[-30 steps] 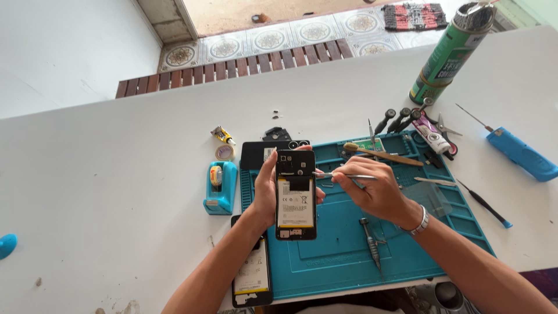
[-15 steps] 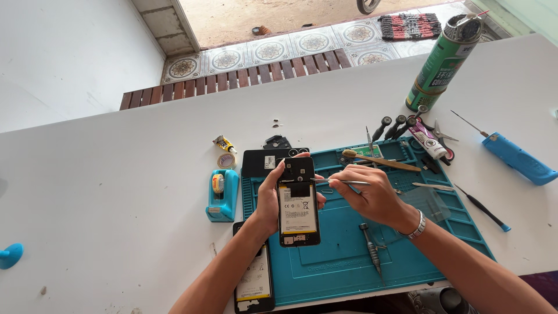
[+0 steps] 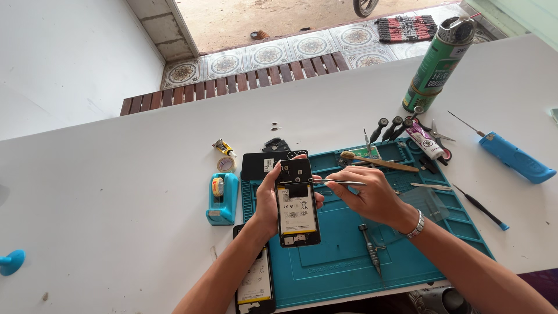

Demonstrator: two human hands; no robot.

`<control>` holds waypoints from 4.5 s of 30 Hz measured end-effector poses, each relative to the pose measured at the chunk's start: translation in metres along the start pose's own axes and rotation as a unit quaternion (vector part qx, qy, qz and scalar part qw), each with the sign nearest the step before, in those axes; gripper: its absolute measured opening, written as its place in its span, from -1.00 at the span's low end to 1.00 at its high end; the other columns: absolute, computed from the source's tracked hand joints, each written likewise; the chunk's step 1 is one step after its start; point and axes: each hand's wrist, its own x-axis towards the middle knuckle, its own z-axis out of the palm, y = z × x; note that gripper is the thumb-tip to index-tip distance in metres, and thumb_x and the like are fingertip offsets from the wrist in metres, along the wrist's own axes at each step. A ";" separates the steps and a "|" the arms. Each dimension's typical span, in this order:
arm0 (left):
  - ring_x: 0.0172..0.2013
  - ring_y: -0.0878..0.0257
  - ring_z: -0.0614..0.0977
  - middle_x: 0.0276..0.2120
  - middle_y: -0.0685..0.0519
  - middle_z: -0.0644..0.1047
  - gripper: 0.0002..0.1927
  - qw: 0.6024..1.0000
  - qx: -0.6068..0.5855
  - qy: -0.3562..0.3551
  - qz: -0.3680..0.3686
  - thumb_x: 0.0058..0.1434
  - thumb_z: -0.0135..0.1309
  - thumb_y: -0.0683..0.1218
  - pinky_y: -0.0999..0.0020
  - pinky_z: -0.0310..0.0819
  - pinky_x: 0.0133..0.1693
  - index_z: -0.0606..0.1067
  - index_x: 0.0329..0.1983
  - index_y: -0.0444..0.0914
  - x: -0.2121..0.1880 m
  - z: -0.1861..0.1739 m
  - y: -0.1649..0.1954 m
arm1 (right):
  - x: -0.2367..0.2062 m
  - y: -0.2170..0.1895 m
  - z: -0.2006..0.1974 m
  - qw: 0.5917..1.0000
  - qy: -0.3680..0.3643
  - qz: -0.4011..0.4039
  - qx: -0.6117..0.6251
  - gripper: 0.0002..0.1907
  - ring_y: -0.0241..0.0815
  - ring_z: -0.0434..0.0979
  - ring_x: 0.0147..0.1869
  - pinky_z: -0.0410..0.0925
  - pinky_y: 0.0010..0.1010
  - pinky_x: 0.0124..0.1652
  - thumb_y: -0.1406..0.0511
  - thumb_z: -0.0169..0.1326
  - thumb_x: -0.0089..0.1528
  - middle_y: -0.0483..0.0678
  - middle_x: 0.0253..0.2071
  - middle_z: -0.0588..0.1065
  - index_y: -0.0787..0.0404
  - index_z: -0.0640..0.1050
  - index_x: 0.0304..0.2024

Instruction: The person uses tweezers to remove small screws and components from a disassembled smartphone. They place the screws on a blue mat and continue to manipulate internal parts of the phone.

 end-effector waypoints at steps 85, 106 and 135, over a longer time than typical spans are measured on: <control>-0.25 -0.09 0.70 -0.01 -0.26 0.54 -0.24 0.992 -0.054 0.021 0.114 0.35 -0.32 0.35 -0.02 0.71 -0.25 0.17 0.48 -0.16 0.009 -0.022 0.019 | 0.006 0.000 -0.009 0.964 -0.238 0.096 0.061 -0.90 -0.15 0.68 -0.21 0.51 -0.36 -0.21 0.34 0.12 0.25 -0.04 -0.29 0.63 0.24 0.57 -0.21; -0.26 -0.10 0.71 -0.03 -0.27 0.55 -0.22 0.994 -0.024 0.027 0.105 0.32 -0.30 0.36 0.04 0.72 -0.28 0.15 0.48 -0.14 0.008 -0.020 0.018 | 0.007 0.015 -0.006 0.956 -0.238 0.138 0.097 -0.87 -0.22 0.67 -0.27 0.48 -0.38 -0.19 0.35 0.13 0.24 -0.06 -0.30 0.69 0.25 0.67 -0.27; -0.26 -0.09 0.71 -0.05 -0.25 0.55 -0.22 0.995 -0.003 0.016 0.101 0.32 -0.27 0.37 0.03 0.72 -0.25 0.19 0.44 -0.17 0.010 -0.023 0.010 | 0.010 0.005 -0.011 0.962 -0.239 0.121 0.057 -0.87 -0.14 0.67 -0.21 0.48 -0.32 -0.19 0.35 0.13 0.23 -0.04 -0.30 0.64 0.25 0.60 -0.18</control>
